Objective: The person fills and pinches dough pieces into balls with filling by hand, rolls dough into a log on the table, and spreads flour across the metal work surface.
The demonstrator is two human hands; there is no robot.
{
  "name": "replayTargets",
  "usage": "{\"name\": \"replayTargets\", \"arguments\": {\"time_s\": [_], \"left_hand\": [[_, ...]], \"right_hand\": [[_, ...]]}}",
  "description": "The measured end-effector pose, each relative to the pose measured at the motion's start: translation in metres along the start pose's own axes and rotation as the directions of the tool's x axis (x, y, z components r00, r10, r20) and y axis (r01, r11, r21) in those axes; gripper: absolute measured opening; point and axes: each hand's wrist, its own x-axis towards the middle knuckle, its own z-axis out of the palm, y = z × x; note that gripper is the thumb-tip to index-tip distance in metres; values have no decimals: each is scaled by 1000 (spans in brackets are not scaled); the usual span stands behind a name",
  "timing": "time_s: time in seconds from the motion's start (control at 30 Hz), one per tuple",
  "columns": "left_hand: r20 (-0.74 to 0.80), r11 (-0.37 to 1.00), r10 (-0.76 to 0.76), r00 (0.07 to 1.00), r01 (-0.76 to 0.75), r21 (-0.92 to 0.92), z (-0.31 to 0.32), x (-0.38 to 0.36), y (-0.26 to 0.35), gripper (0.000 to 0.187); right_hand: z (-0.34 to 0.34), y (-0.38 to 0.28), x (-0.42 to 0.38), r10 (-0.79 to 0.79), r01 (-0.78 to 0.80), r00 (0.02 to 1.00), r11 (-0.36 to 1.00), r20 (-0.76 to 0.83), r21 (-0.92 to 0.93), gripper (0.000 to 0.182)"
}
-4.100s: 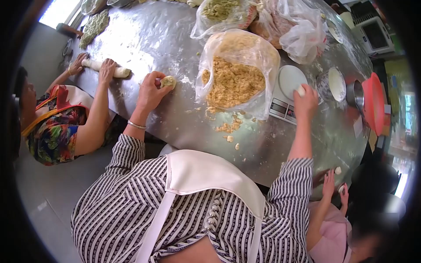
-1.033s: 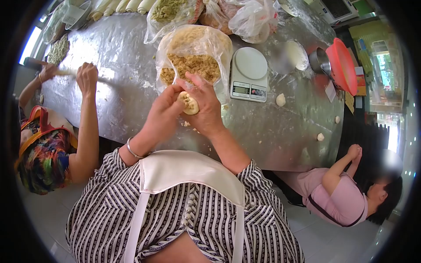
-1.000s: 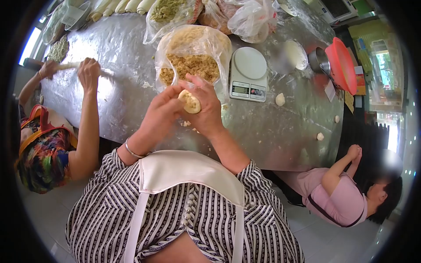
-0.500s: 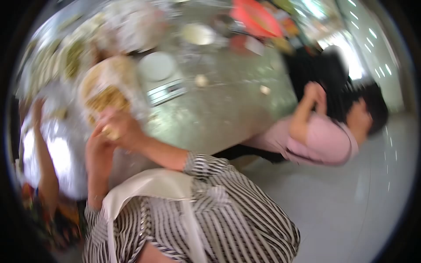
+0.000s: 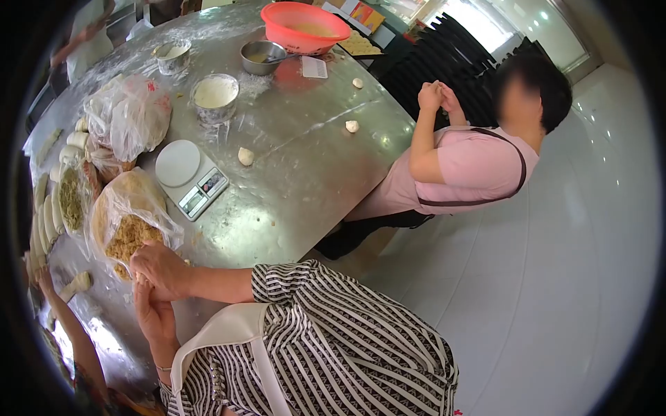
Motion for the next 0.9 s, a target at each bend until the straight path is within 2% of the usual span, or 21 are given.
{"name": "replayTargets", "arguments": {"time_s": [0.1,0.2,0.3,0.4,0.47,0.5,0.53,0.57,0.6,0.67,0.7,0.73,0.8,0.9], "left_hand": [[-15,999,-30,999,29,-33,4,-5,9,44],[79,999,-16,997,13,47,7,-6,11,49],[-39,987,-83,996,77,-144,15,-13,14,53],[-21,1000,25,999,-25,5,47,-18,15,51],[88,1000,13,996,-11,-18,33,-7,8,46],[95,1000,24,995,-22,-16,18,-11,7,44],[-3,999,31,1000,-31,-26,30,-11,3,34],[46,998,49,998,-47,-43,27,-11,0,27],[70,996,65,995,-61,-63,22,-7,-5,27],[-68,998,59,996,-60,-10,37,-6,-5,37],[-118,999,28,993,-30,-19,43,-6,-2,42],[-127,1000,29,991,-29,-3,45,-9,4,44],[-117,1000,7,993,-5,16,53,-14,12,49],[-122,973,49,991,-20,231,41,-15,8,47]], "right_hand": [[-18,-20,9,110,-102,992,989,-66,108,60],[-14,-12,9,105,-109,994,980,36,168,64],[-12,-14,5,17,-18,1000,996,11,86,61],[-21,-21,9,-147,147,987,989,-64,-9,49],[-15,-2,-2,-175,175,979,985,-102,-5,37],[2,1,-2,-185,192,976,980,-116,48,32],[-9,-1,3,-258,266,962,960,-94,85,24],[-7,-3,2,-166,180,979,976,-117,121,20],[-12,-8,4,-118,132,988,979,-98,152,21],[-18,-15,10,-127,133,989,987,-69,94,32],[-18,-16,9,-27,41,997,976,-71,213,43],[-23,-30,12,73,-65,996,983,-43,172,56],[-32,-39,14,123,-128,991,984,47,125,68],[-29,-35,11,51,-55,996,997,68,56,69]]}}
